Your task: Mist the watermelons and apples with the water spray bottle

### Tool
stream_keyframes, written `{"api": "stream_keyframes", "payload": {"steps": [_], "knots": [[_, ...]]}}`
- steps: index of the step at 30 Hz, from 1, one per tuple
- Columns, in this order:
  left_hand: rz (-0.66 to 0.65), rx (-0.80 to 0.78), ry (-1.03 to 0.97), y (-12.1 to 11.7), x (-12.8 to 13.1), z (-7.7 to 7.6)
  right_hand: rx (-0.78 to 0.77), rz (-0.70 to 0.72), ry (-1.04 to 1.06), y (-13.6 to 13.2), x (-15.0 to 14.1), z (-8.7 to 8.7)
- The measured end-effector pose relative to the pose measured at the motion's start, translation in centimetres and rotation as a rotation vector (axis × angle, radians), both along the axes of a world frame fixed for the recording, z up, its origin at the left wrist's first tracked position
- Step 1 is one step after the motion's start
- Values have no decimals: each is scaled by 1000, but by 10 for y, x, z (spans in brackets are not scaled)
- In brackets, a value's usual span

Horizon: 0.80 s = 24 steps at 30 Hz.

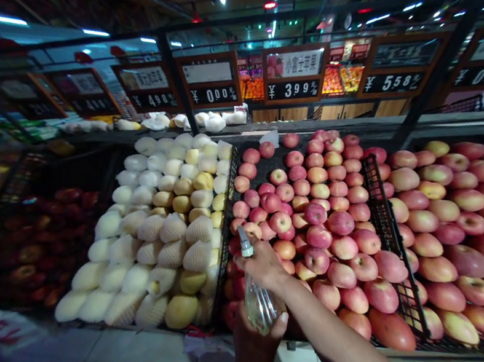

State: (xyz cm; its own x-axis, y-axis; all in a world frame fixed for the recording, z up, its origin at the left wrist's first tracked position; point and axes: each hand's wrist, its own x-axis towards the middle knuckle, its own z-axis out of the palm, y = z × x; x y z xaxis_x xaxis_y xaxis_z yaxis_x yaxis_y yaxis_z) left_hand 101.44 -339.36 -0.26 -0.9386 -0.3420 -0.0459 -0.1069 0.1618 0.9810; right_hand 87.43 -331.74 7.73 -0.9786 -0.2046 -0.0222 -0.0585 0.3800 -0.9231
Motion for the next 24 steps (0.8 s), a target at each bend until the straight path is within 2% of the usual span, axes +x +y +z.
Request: {"api": "stream_keyframes", "payload": {"steps": [4,7,10,14,19,22,24], "knots": [[-172,3,-21,14,9,-3,-50,-70,-71,26,10,-13],[-225,-61,-20,36,10,-5,-62,-208,-87,61,21,-14],[-326,-17,-26,64,9,-3,-87,-353,-74,103,36,-10],[-566,4,-41,101,12,10,-111,-467,-45,162,62,-5],[-668,-74,-112,144,22,31,-125,-698,-42,229,103,-5],[-777,-69,-148,163,30,41,-132,-837,-19,258,127,-7],[-833,-64,-157,171,37,45,-156,-868,-16,272,140,-10]]}}
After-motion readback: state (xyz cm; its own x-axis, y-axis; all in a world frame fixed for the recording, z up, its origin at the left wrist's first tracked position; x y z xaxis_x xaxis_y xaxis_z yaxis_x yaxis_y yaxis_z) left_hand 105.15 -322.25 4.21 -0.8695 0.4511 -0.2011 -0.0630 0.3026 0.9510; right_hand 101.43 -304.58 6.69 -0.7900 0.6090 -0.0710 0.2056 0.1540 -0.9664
